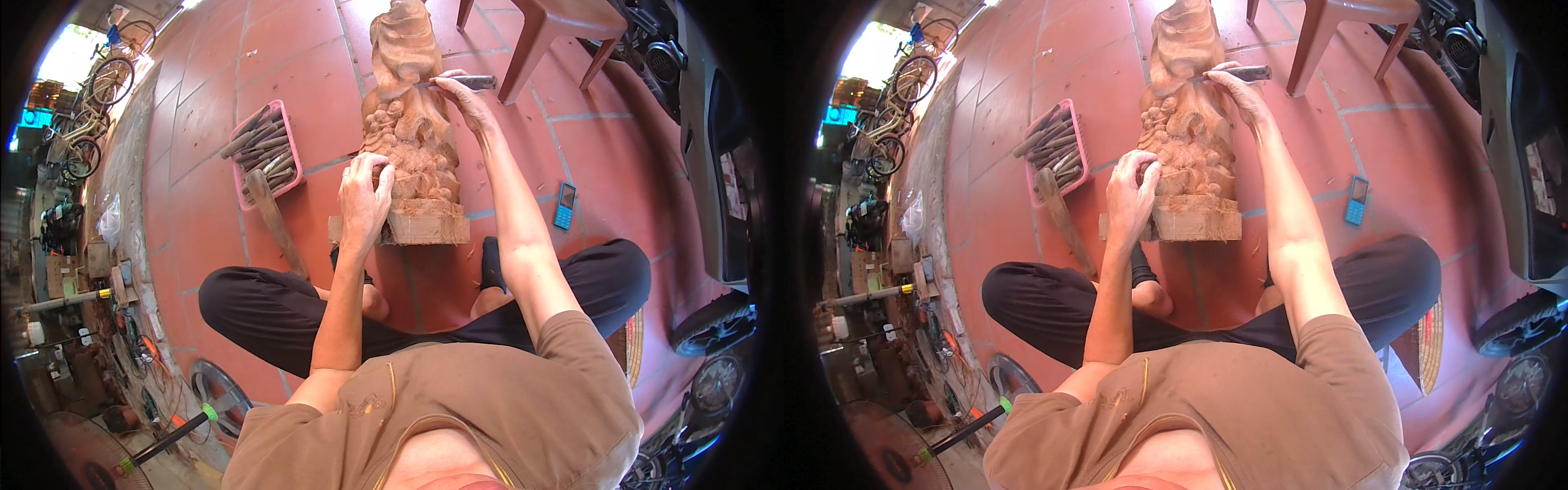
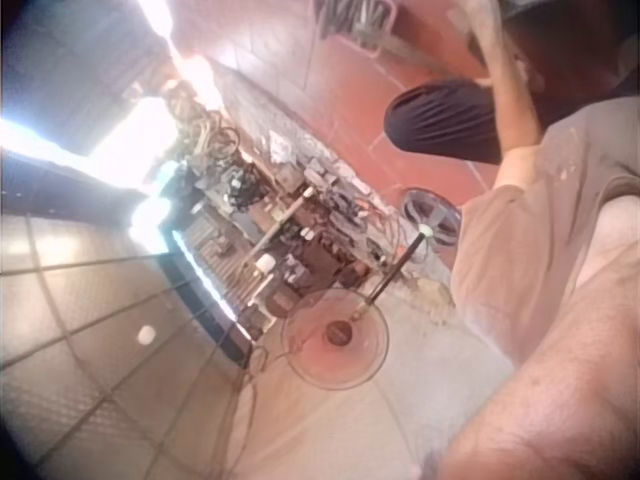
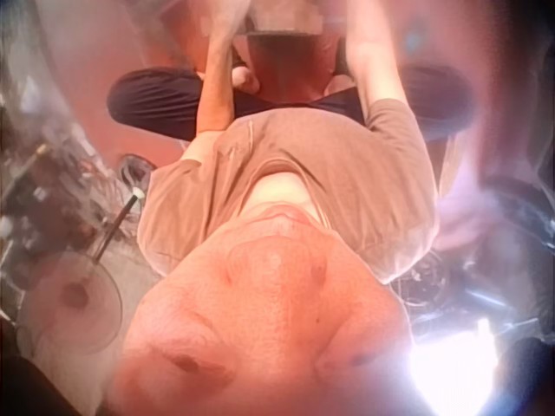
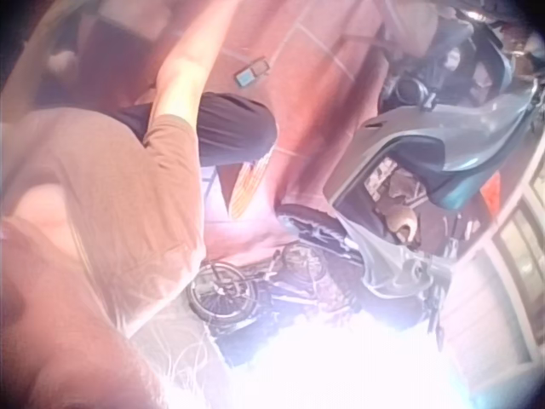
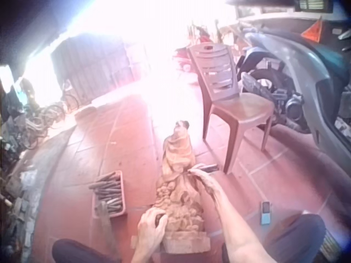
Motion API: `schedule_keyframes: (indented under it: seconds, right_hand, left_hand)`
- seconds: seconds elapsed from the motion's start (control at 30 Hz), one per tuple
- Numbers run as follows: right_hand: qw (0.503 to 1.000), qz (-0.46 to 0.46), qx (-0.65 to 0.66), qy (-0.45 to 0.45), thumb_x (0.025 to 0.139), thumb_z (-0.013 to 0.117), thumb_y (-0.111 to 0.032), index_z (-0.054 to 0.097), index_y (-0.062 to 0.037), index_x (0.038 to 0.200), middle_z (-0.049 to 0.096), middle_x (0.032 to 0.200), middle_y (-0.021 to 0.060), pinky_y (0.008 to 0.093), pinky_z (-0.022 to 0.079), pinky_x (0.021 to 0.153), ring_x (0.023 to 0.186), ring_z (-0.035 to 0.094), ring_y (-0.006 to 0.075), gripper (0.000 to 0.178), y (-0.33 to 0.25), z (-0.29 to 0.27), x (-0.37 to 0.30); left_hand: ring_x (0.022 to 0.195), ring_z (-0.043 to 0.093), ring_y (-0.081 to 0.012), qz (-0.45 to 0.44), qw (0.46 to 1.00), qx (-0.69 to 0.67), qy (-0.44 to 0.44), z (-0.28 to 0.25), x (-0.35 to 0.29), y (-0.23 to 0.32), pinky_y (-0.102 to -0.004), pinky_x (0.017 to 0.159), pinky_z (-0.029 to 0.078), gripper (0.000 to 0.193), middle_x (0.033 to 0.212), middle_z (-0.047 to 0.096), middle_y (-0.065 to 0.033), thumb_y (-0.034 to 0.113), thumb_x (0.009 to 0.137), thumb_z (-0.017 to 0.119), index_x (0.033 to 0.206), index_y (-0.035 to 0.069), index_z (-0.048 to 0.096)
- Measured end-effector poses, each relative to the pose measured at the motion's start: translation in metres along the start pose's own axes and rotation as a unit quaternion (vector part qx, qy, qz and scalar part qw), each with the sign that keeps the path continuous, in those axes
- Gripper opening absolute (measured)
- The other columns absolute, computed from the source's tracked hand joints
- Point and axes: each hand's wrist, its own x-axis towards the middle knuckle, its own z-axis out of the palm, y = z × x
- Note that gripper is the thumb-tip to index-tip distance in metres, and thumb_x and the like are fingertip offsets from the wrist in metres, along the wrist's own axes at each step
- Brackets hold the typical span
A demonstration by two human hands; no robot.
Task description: The person carves a wooden sculpture using a chisel and mallet, focusing on shaping the lower section of the piece. They repeatedly strike the chisel to remove wood and refine the surface details.
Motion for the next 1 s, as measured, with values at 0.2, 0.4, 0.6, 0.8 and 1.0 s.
schedule_keyframes:
  seconds: [0.2, 0.4, 0.6, 0.8, 1.0]
  right_hand:
    - [0.992, 0.055, -0.080, -0.083, 0.086, 0.071, -0.014, 0.064, -0.0094, 0.096, 0.069, 0.102, 0.0070, 0.0282, 0.051, 0.095, 0.099, 0.067, 0.0160, 0.013, -0.026, 0.002, -0.014]
    - [0.997, 0.035, -0.046, -0.043, 0.086, 0.071, -0.012, 0.064, -0.0102, 0.097, 0.070, 0.102, 0.0070, 0.0280, 0.050, 0.096, 0.099, 0.067, 0.0153, 0.014, -0.016, 0.001, -0.001]
    - [0.999, 0.018, -0.028, -0.017, 0.084, 0.073, -0.013, 0.065, -0.0079, 0.096, 0.070, 0.098, 0.0063, 0.0265, 0.050, 0.090, 0.095, 0.067, 0.0145, 0.015, -0.004, 0.008, -0.011]
    - [0.996, 0.059, -0.053, -0.050, 0.086, 0.070, -0.013, 0.063, -0.0071, 0.097, 0.069, 0.102, 0.0081, 0.0304, 0.048, 0.099, 0.100, 0.066, 0.0175, 0.014, -0.024, 0.008, -0.031]
    - [0.995, 0.058, -0.071, -0.026, 0.085, 0.071, -0.014, 0.064, -0.0077, 0.097, 0.070, 0.101, 0.0086, 0.0304, 0.049, 0.096, 0.100, 0.066, 0.0179, 0.015, -0.023, 0.010, -0.058]
  left_hand:
    - [0.096, 0.059, -0.0343, -0.008, 1.000, 0.005, 0.005, -0.003, -0.002, -0.007, -0.0441, 0.084, 0.046, 0.015, 0.104, 0.063, -0.0122, 0.017, 0.089, 0.063, 0.100, 0.007, 0.063]
    - [0.098, 0.059, -0.0342, 0.003, 1.000, 0.007, 0.001, -0.001, -0.001, -0.005, -0.0440, 0.085, 0.046, 0.015, 0.105, 0.063, -0.0123, 0.018, 0.089, 0.063, 0.100, 0.007, 0.063]
    - [0.098, 0.059, -0.0341, 0.000, 1.000, 0.011, 0.006, -0.002, -0.001, -0.007, -0.0441, 0.085, 0.047, 0.016, 0.105, 0.063, -0.0122, 0.018, 0.089, 0.063, 0.100, 0.007, 0.063]
    - [0.097, 0.060, -0.0340, 0.002, 1.000, 0.009, 0.005, -0.002, -0.001, -0.007, -0.0438, 0.085, 0.047, 0.016, 0.104, 0.064, -0.0119, 0.018, 0.088, 0.064, 0.100, 0.007, 0.063]
    - [0.096, 0.060, -0.0340, 0.003, 1.000, 0.009, 0.012, -0.002, -0.001, -0.008, -0.0436, 0.084, 0.047, 0.015, 0.100, 0.064, -0.0113, 0.018, 0.088, 0.064, 0.099, 0.007, 0.063]
